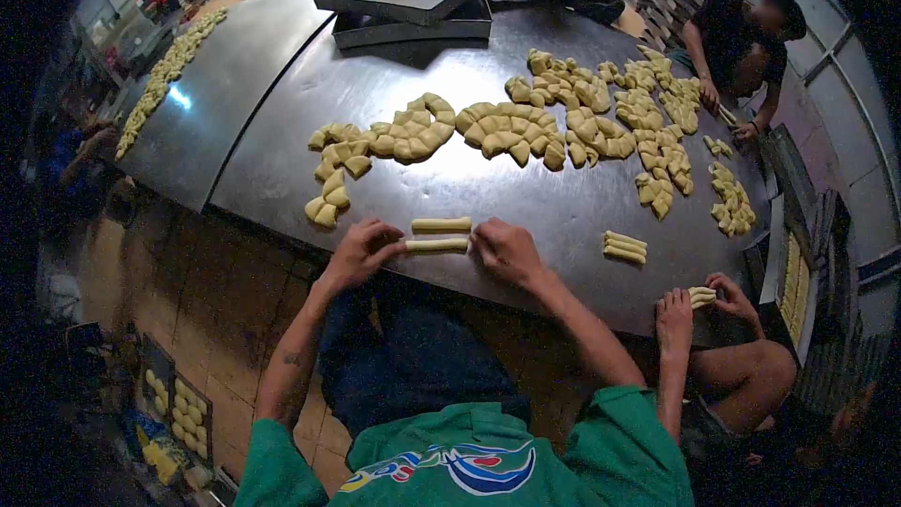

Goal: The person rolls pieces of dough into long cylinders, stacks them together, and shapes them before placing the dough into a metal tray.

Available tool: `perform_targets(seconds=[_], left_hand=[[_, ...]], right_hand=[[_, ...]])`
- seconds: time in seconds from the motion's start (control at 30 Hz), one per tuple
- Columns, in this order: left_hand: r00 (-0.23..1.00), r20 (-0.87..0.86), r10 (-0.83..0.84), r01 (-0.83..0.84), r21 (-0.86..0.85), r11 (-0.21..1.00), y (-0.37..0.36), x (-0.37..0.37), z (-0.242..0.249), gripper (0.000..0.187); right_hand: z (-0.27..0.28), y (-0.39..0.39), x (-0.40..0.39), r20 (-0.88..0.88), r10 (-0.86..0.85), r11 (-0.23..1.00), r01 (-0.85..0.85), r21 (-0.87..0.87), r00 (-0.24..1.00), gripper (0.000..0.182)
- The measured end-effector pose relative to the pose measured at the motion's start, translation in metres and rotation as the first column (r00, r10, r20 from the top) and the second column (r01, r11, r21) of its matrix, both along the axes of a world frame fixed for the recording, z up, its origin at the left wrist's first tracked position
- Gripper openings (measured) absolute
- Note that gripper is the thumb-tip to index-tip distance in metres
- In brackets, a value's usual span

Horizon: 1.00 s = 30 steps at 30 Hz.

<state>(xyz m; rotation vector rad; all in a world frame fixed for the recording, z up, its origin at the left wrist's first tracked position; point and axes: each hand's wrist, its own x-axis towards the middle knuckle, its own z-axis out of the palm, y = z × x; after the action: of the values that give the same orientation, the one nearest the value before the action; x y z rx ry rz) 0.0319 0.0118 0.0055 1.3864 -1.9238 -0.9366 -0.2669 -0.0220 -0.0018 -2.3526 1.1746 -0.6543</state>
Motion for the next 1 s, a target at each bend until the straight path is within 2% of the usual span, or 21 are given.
perform_targets(seconds=[0.03, 0.1, 0.13, 0.17, 0.23, 0.27, 0.3, 0.33, 0.37, 0.43, 0.47, 0.5, 0.57, 0.63, 0.7, 0.77, 1.0], left_hand=[[0.999, -0.046, -0.021, 0.018, -0.060, 0.998, 0.007, -0.004, 0.004, 0.024], [0.995, -0.087, -0.043, 0.032, -0.117, 0.993, 0.013, -0.012, 0.004, 0.023], [0.998, 0.033, -0.052, 0.058, -0.201, 0.978, 0.012, -0.016, 0.001, 0.023], [0.987, 0.154, -0.051, 0.093, -0.283, 0.955, 0.008, -0.017, -0.002, 0.023], [0.975, 0.212, -0.062, 0.116, -0.255, 0.960, 0.004, -0.015, 0.008, 0.020], [0.984, 0.142, -0.104, 0.122, -0.126, 0.985, 0.004, -0.009, 0.013, 0.019], [0.989, 0.065, -0.134, 0.134, 0.009, 0.991, 0.005, -0.006, 0.019, 0.018], [0.995, 0.022, -0.098, 0.097, 0.037, 0.995, 0.003, -0.004, 0.019, 0.017], [0.996, 0.021, -0.089, 0.088, 0.036, 0.995, 0.000, -0.006, 0.020, 0.017], [0.988, -0.126, 0.086, -0.077, 0.074, 0.994, -0.008, -0.014, 0.022, 0.019], [0.984, -0.144, 0.106, -0.111, -0.026, 0.993, -0.016, -0.018, 0.011, 0.019], [0.984, -0.144, 0.110, -0.115, -0.026, 0.993, -0.022, -0.021, 0.001, 0.019], [0.951, -0.223, 0.213, -0.231, -0.062, 0.971, -0.030, -0.028, -0.012, 0.016], [0.948, -0.227, 0.223, -0.246, -0.080, 0.966, -0.034, -0.030, -0.015, 0.015], [0.960, -0.171, 0.223, -0.227, 0.000, 0.974, -0.036, -0.030, -0.014, 0.017], [0.970, -0.109, 0.217, -0.221, -0.029, 0.975, -0.034, -0.031, -0.009, 0.017], [0.966, -0.190, 0.172, -0.182, -0.031, 0.983, -0.033, -0.030, -0.016, 0.017]], right_hand=[[-0.003, 0.005, 0.003, 0.001, 0.006, 1.000, -0.006, 0.001, 1.000, 0.019], [-0.009, 0.017, 0.016, 0.030, 0.061, 0.955, -0.050, -0.291, 0.998, 0.024], [-0.008, 0.023, 0.022, -0.068, 0.057, 0.970, -0.072, -0.233, 0.996, 0.032], [-0.010, 0.023, 0.023, -0.063, 0.055, 0.968, -0.069, -0.240, 0.996, 0.032], [-0.013, 0.018, 0.025, -0.005, 0.044, 0.988, -0.044, -0.150, 0.999, 0.025], [-0.011, 0.013, 0.020, 0.000, 0.050, 0.986, -0.049, -0.157, 0.999, 0.025], [-0.004, 0.009, 0.011, 0.162, -0.004, 0.992, -0.017, 0.128, 0.987, 0.021], [0.000, 0.005, 0.007, 0.294, -0.099, 0.914, -0.031, 0.405, 0.951, 0.018], [-0.001, 0.000, 0.007, 0.294, -0.090, 0.914, -0.039, 0.404, 0.952, 0.018], [-0.009, -0.013, 0.008, 0.453, -0.316, 0.840, 0.024, 0.543, 0.834, 0.016], [-0.019, -0.019, 0.013, 0.488, -0.347, 0.865, 0.073, 0.496, 0.801, 0.018], [-0.026, -0.022, 0.016, 0.488, -0.344, 0.865, 0.069, 0.496, 0.802, 0.018], [-0.035, -0.028, 0.020, 0.465, -0.262, 0.962, 0.190, 0.197, 0.846, 0.017], [-0.025, -0.024, 0.023, 0.438, -0.301, 0.947, 0.211, 0.243, 0.847, 0.017], [-0.024, -0.022, 0.023, 0.407, -0.346, 0.925, 0.236, 0.297, 0.845, 0.017], [-0.029, -0.024, 0.025, 0.430, -0.291, 0.956, 0.247, 0.157, 0.855, 0.017], [-0.027, -0.024, 0.026, 0.427, -0.262, 0.965, 0.231, 0.124, 0.865, 0.015]])
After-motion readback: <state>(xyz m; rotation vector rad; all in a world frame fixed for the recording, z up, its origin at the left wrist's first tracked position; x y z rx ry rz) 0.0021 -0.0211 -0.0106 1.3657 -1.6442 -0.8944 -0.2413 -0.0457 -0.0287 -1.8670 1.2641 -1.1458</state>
